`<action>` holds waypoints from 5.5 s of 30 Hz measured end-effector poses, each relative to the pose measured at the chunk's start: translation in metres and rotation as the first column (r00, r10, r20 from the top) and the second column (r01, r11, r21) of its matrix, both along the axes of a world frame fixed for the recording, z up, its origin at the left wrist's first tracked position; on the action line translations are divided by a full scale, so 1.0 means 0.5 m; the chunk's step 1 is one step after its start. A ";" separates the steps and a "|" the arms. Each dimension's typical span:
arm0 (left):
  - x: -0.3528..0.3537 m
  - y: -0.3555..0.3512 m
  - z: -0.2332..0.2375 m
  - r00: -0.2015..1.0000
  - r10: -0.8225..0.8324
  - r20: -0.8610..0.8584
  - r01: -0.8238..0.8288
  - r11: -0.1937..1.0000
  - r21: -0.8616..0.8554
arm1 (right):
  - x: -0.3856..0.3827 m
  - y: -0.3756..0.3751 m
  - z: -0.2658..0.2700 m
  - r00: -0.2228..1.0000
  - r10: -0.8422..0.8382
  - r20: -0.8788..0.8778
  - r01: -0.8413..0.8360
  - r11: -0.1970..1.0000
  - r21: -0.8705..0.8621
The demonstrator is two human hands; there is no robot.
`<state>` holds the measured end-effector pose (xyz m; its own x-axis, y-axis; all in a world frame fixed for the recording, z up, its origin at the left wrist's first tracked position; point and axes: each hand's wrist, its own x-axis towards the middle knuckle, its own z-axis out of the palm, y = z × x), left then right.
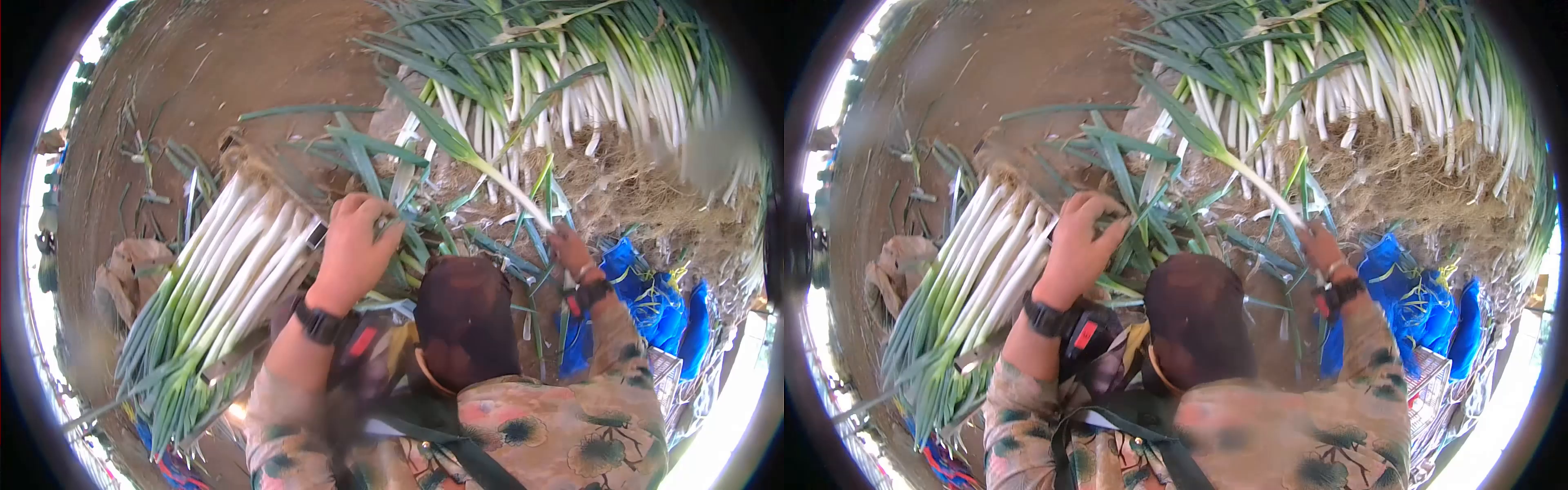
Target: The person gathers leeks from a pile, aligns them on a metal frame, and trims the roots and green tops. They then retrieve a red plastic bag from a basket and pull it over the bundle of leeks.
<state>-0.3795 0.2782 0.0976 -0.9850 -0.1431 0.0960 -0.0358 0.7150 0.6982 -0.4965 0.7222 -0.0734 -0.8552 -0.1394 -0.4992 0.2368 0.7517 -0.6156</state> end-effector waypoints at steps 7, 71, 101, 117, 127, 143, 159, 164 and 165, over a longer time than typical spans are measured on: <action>-0.019 0.029 -0.029 0.999 -0.028 0.046 0.035 0.986 -0.162 | 0.242 -0.099 0.268 0.745 -0.152 0.649 0.551 0.689 -0.471; 0.655 -0.557 -0.119 0.628 0.767 -0.129 -0.612 0.386 -0.690 | -0.267 -0.619 0.065 0.531 0.402 -0.746 -0.530 0.844 0.078; 0.608 -0.510 -0.111 0.607 0.788 -0.108 -0.520 0.290 -0.803 | -0.109 -0.348 -0.264 0.933 -0.254 0.255 0.335 0.871 -0.360; 0.565 -0.579 -0.014 0.795 0.595 0.122 -0.432 0.694 -0.576 | 0.038 -0.568 0.315 0.929 0.148 0.340 0.209 0.549 -0.809; 0.284 -0.338 0.270 0.999 -0.010 0.044 0.037 0.732 -0.681 | 0.284 -0.558 0.490 0.508 0.476 -0.718 -0.801 0.568 -0.190; 0.687 -0.502 0.253 0.831 0.467 -0.301 -0.416 0.162 -0.895 | 0.251 -0.946 0.466 0.114 0.659 -0.743 -0.967 0.246 0.069; 0.696 -0.449 -0.047 0.757 0.584 -0.293 -0.634 0.549 -0.545 | 0.223 -0.999 0.297 -0.125 0.846 -0.518 -0.863 0.165 0.478; 0.693 -0.444 -0.057 0.741 0.591 -0.319 -0.654 0.527 -0.543 | 0.230 -1.010 0.291 -0.088 0.804 -0.589 -0.888 0.205 0.411; 0.694 -0.441 -0.059 0.741 0.590 -0.322 -0.655 0.529 -0.539 | 0.239 -1.010 0.291 -0.099 0.778 -0.621 -0.883 0.219 0.415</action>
<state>-0.0328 0.0576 0.0682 -0.6500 -0.5980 0.4689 -0.5985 0.7831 0.1691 -0.3768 0.2172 0.0721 -0.0213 -0.9898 0.1410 -0.9695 -0.0139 -0.2446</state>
